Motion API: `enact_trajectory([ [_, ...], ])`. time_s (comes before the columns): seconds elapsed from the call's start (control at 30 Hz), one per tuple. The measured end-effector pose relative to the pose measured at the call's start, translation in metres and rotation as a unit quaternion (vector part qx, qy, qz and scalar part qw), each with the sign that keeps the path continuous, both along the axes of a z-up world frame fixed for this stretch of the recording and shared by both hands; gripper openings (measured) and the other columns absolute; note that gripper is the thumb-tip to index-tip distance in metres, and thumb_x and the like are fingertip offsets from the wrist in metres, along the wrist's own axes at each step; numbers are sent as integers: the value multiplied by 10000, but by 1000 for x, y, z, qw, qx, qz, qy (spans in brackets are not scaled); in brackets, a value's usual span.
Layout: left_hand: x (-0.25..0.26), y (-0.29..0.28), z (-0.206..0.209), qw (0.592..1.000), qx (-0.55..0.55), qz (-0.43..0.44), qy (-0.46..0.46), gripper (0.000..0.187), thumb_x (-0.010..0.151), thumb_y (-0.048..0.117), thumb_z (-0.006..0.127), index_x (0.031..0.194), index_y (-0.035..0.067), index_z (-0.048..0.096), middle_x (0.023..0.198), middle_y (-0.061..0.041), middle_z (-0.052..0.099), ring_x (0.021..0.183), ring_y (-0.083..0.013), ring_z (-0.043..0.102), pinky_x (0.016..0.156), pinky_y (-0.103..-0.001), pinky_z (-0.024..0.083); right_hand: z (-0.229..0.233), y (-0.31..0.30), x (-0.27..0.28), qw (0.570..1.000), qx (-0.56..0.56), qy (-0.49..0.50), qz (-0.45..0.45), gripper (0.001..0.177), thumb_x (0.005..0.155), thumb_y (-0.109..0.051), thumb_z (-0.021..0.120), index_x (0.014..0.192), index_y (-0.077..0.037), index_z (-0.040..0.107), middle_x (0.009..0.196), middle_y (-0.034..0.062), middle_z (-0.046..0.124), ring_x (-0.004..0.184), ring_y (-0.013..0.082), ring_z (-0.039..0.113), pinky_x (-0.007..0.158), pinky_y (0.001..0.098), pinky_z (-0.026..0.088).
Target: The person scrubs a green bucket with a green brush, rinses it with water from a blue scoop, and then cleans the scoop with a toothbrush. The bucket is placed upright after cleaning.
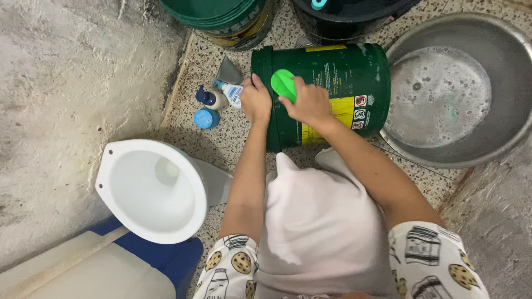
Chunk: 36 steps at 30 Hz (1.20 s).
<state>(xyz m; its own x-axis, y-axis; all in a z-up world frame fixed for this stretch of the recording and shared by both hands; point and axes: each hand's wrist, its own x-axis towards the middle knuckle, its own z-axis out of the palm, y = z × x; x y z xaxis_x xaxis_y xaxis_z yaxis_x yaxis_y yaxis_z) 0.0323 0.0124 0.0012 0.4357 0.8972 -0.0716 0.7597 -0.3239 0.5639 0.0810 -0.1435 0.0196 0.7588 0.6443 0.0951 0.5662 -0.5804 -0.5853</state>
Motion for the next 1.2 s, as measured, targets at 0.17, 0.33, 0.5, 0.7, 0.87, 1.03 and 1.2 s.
enact_trajectory([
  [0.17,3,-3,5,999,14,31,25,437,1008,436,470,1035,91,737,935,-239,742,900,-461,698,789,-577,533,-3,-37,40,988,-89,35,-119,590,970,-568,696,1072,11,654,722,170,689,635,353,708,583,505,551],
  [0.33,3,-3,-3,999,29,36,21,428,1008,427,465,1033,98,738,938,-225,749,884,-450,707,785,-571,538,-7,-139,90,954,-63,-83,-280,484,911,-390,913,1019,21,682,816,200,708,725,389,708,606,477,554],
  [0.5,9,-1,-5,998,21,48,35,441,1014,434,446,1029,103,736,927,-221,749,882,-444,708,787,-571,535,-6,-74,34,976,-12,38,-216,485,951,-490,754,1138,-48,688,854,177,732,761,350,724,691,478,560],
  [0.7,12,4,-4,999,25,32,35,454,1020,435,442,1037,96,743,952,-223,748,895,-448,709,789,-568,537,-11,-35,-20,991,-42,84,-100,667,899,-600,694,1308,-78,621,785,210,717,686,381,707,624,507,549],
  [0.87,14,8,4,998,23,20,59,518,1003,526,493,1102,81,739,974,-231,753,937,-442,713,832,-555,546,-37,-94,66,974,-40,-29,-220,622,956,-565,770,1137,16,640,815,167,721,716,329,721,622,476,563],
  [1.03,11,-7,25,997,44,37,51,807,658,683,796,1127,32,708,996,-228,749,953,-410,720,840,-515,554,-43,-151,127,939,-24,37,-340,508,873,-449,873,1073,-30,666,901,183,727,805,375,723,669,510,554],
  [1.2,16,-11,33,998,-2,51,42,677,655,601,800,1099,92,749,1009,-188,767,968,-401,720,859,-512,547,-59,-195,46,955,88,-13,-284,446,985,-352,832,1197,1,661,994,249,719,911,453,701,777,528,546],
])
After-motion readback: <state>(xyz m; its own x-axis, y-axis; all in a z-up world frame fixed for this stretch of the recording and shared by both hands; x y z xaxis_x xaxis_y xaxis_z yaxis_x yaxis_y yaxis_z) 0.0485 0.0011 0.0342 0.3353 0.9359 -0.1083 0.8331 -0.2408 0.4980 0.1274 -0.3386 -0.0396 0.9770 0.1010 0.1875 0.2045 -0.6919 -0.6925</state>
